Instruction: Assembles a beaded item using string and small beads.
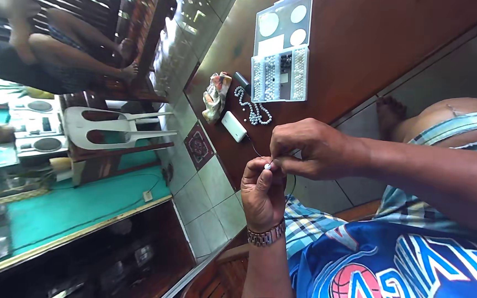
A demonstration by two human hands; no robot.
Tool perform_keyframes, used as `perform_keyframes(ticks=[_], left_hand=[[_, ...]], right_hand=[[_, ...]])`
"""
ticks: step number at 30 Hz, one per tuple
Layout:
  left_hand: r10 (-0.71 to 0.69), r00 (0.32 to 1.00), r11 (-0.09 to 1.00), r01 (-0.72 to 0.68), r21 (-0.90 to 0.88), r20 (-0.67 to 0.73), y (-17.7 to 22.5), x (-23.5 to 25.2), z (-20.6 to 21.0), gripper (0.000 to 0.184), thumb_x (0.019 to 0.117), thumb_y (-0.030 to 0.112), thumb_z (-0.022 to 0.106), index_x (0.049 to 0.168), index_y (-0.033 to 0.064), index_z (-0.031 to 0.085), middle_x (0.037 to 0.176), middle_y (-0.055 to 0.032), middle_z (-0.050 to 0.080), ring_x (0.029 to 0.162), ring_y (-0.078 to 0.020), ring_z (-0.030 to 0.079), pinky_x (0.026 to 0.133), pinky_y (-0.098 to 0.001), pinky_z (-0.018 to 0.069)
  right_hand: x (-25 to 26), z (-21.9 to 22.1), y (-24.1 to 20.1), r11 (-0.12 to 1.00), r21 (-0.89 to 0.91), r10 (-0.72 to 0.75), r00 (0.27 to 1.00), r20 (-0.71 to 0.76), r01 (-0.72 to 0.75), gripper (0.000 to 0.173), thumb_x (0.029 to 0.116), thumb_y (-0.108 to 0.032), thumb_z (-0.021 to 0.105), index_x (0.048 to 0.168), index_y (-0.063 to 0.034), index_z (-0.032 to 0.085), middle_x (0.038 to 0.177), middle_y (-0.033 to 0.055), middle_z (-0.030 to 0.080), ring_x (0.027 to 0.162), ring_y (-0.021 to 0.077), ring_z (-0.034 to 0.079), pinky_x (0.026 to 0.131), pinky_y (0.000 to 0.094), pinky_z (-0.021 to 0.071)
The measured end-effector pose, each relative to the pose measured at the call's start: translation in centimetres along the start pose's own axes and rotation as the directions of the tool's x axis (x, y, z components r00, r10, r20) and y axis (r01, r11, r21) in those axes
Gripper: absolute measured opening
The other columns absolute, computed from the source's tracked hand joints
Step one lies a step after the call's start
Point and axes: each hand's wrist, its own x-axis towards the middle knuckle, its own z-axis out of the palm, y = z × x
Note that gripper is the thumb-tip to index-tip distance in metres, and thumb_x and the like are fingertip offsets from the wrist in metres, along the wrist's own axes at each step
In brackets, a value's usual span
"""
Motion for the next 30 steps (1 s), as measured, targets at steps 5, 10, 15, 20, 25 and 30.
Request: perform_keyframes(ticks=[5, 10, 15, 20, 25, 30], left_hand=[[0.003, 1.0, 1.0, -0.003, -0.005, -0.002, -0.06, -0.05, 0.04, 0.013, 0.0957, 0.006, 0.069, 0.108, 0.0029, 0.073, 0.101, -0.0137, 0.073, 0.091, -0.0195, 0.072, 0.083, -0.0348, 0.06], [-0.003, 1.0, 1.0, 0.003, -0.001, -0.009, 0.04, -0.13, 0.03, 0.013, 0.0955, 0.007, 0.069, 0.108, 0.003, 0.073, 0.1, -0.0134, 0.073, 0.09, -0.0189, 0.072, 0.083, -0.0342, 0.0599], [0.003, 1.0, 1.0, -0.003, 0.009, -0.005, 0.2, -0.01, -0.01, 0.013, 0.0958, 0.007, 0.069, 0.107, 0.0025, 0.072, 0.099, -0.013, 0.072, 0.089, -0.0189, 0.071, 0.083, -0.0343, 0.0598], [0.001, 1.0, 1.0, -0.001, 0.021, 0.011, 0.14, 0.07, -0.28, 0.013, 0.0959, 0.006, 0.068, 0.108, 0.0034, 0.072, 0.101, -0.0134, 0.072, 0.09, -0.0191, 0.071, 0.082, -0.0342, 0.0594], [-0.005, 1.0, 1.0, 0.005, 0.019, 0.011, 0.14, 0.04, -0.39, 0.014, 0.0956, 0.007, 0.069, 0.108, 0.0034, 0.073, 0.102, -0.0136, 0.072, 0.09, -0.0193, 0.071, 0.083, -0.0346, 0.0595], [-0.009, 1.0, 1.0, 0.009, 0.017, 0.012, -0.01, -0.03, -0.55, 0.014, 0.096, 0.007, 0.068, 0.109, 0.0032, 0.073, 0.103, -0.0139, 0.072, 0.091, -0.0194, 0.071, 0.084, -0.0349, 0.059]], right_hand=[[-0.03, -0.03, -0.04, 1.0, -0.004, 0.007, 1.0, 0.002, -0.007, 0.006, 0.0911, -0.005, 0.069, 0.085, -0.0047, 0.07, 0.08, -0.0007, 0.065, 0.075, 0.0027, 0.062, 0.064, 0.0184, 0.054], [-0.05, 0.06, 0.01, 1.0, -0.001, 0.004, 1.0, -0.005, -0.004, 0.006, 0.0905, -0.005, 0.069, 0.084, -0.0048, 0.07, 0.08, -0.0008, 0.064, 0.073, 0.0023, 0.061, 0.063, 0.0178, 0.0531], [0.0, 0.07, -0.07, 1.0, 0.0, 0.003, 1.0, -0.008, -0.003, 0.006, 0.0902, -0.004, 0.069, 0.085, -0.0047, 0.07, 0.08, -0.0006, 0.065, 0.074, 0.0026, 0.062, 0.064, 0.0183, 0.054], [-0.01, 0.03, -0.01, 1.0, 0.01, -0.001, 1.0, -0.014, 0.001, 0.004, 0.0896, -0.004, 0.07, 0.086, -0.0034, 0.07, 0.081, 0.0004, 0.066, 0.075, 0.0033, 0.064, 0.066, 0.0189, 0.0562], [0.0, 0.05, 0.05, 1.0, 0.015, -0.006, 1.0, -0.013, 0.007, 0.004, 0.0895, -0.003, 0.07, 0.086, -0.0035, 0.07, 0.081, 0.0003, 0.065, 0.075, 0.0034, 0.063, 0.065, 0.0189, 0.0557], [-0.07, 0.01, 0.02, 1.0, 0.007, -0.008, 1.0, -0.011, 0.008, 0.004, 0.0892, -0.003, 0.07, 0.086, -0.0039, 0.07, 0.081, 0.0001, 0.065, 0.075, 0.0034, 0.063, 0.064, 0.0189, 0.0551]])
